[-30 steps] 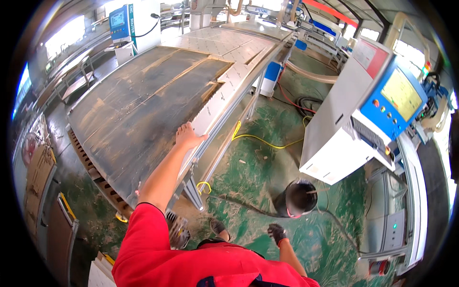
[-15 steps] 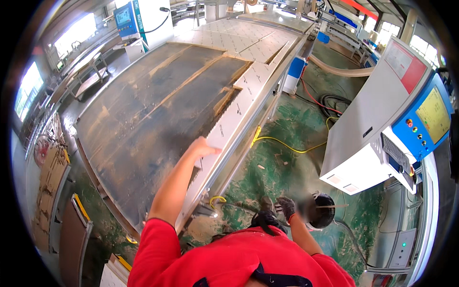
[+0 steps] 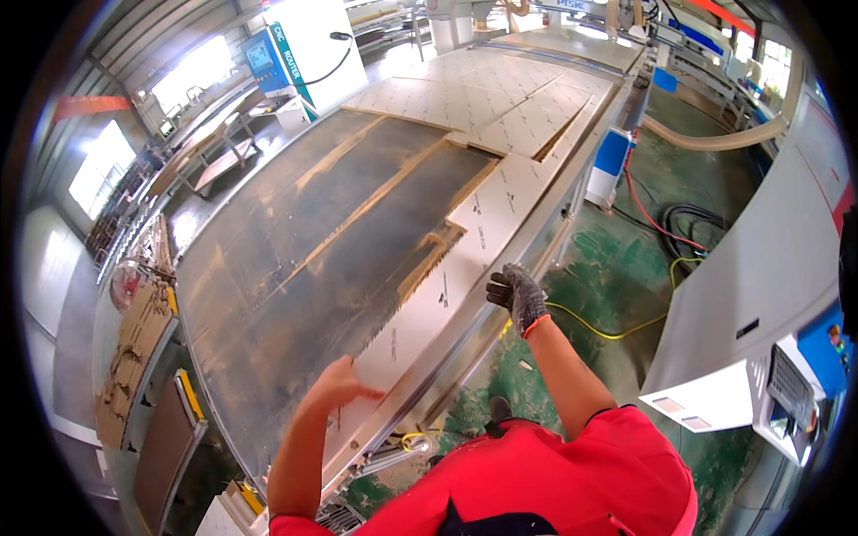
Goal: The person repeatedly picks up large white panels from a conveyor table, wipes them with a cloth, and stacks them on a nearby table. The person also moves a smaller panel to a separate pile and continues the cycle of wiping and stacking.
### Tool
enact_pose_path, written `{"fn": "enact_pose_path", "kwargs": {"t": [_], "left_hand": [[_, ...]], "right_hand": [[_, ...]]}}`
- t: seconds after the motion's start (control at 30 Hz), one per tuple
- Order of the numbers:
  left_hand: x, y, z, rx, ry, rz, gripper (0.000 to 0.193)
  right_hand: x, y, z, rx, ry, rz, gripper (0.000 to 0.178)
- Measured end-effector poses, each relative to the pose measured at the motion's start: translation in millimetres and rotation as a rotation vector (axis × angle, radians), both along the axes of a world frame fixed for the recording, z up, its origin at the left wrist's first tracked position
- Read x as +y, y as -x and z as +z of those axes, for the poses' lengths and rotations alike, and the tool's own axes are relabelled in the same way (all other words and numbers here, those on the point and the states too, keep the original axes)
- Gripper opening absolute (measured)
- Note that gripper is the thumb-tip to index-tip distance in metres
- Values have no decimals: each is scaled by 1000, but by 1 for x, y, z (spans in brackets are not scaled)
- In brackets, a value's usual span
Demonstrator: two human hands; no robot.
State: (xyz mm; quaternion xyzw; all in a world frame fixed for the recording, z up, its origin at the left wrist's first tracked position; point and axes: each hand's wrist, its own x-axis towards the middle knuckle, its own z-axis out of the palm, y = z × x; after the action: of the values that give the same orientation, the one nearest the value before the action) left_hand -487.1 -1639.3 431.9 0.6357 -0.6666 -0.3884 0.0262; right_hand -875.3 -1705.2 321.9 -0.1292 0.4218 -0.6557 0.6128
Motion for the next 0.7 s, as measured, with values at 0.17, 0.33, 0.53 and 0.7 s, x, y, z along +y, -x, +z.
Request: {"fn": "enact_pose_path", "kwargs": {"t": [0.17, 0.33, 0.53, 0.7], "left_hand": [[9, 29, 45, -113, -38, 45, 78], [11, 52, 64, -128, -27, 99, 79], [10, 60, 65, -153, -29, 69, 84], [20, 57, 58, -155, -51, 104, 81]], "right_hand": [[-91, 30, 29, -485, 24, -44, 42], [-123, 42, 32, -359, -116, -162, 35], [-125, 46, 25, -421, -176, -148, 31], [-120, 48, 22, -462, -136, -176, 31]]}}
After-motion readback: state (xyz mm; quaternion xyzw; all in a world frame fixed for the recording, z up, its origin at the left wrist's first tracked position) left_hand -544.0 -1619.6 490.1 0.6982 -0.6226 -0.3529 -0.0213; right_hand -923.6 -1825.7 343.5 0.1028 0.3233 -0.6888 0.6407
